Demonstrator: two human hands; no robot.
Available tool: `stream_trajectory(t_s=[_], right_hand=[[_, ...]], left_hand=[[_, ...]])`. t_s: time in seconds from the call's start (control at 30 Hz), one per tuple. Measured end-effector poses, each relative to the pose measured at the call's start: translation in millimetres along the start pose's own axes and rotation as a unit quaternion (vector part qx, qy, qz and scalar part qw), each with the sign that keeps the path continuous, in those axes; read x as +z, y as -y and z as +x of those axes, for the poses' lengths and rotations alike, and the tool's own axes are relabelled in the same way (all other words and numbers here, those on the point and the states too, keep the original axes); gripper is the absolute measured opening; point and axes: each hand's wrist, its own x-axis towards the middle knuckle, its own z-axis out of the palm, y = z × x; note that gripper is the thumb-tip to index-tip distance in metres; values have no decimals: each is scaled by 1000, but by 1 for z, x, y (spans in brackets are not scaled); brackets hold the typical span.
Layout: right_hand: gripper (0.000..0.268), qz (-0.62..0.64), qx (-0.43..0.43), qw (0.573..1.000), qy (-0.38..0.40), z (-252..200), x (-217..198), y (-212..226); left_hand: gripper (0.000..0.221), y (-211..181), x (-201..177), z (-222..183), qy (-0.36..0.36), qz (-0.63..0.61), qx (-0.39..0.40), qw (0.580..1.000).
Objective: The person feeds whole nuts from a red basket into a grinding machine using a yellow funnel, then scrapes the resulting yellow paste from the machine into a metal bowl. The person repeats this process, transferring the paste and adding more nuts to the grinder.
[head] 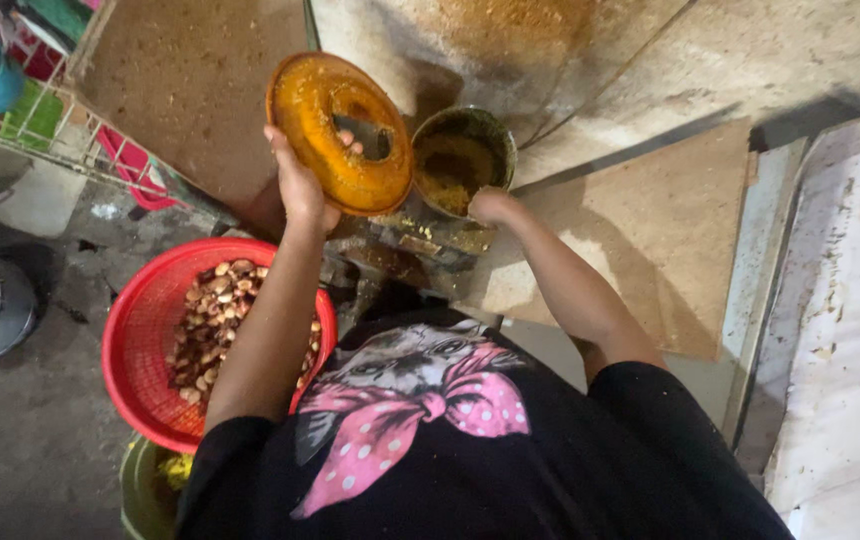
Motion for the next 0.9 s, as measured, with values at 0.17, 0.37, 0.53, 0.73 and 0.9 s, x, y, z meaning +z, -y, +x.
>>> stream_trajectory(t_s=[0.17, 0.37, 0.53, 0.73, 0.9], right_hand=[[28, 299, 86, 950, 10, -3, 19, -2], [37, 235, 43, 971, 2, -10, 7, 0], [23, -307, -104, 946, -9, -1, -14, -3], [21, -231, -83, 966, -81, 9, -16, 0], [24, -122, 1, 985, -118, 12, -33, 14]], left_hand=[[79, 6, -3, 7, 41, -22, 4, 999], [79, 0, 4, 11, 43, -16, 17, 999], [79, -8, 7, 9, 40, -7, 30, 999], [79, -11, 9, 1, 33, -8, 36, 999], [79, -12, 10, -4, 43, 0, 44, 998]])
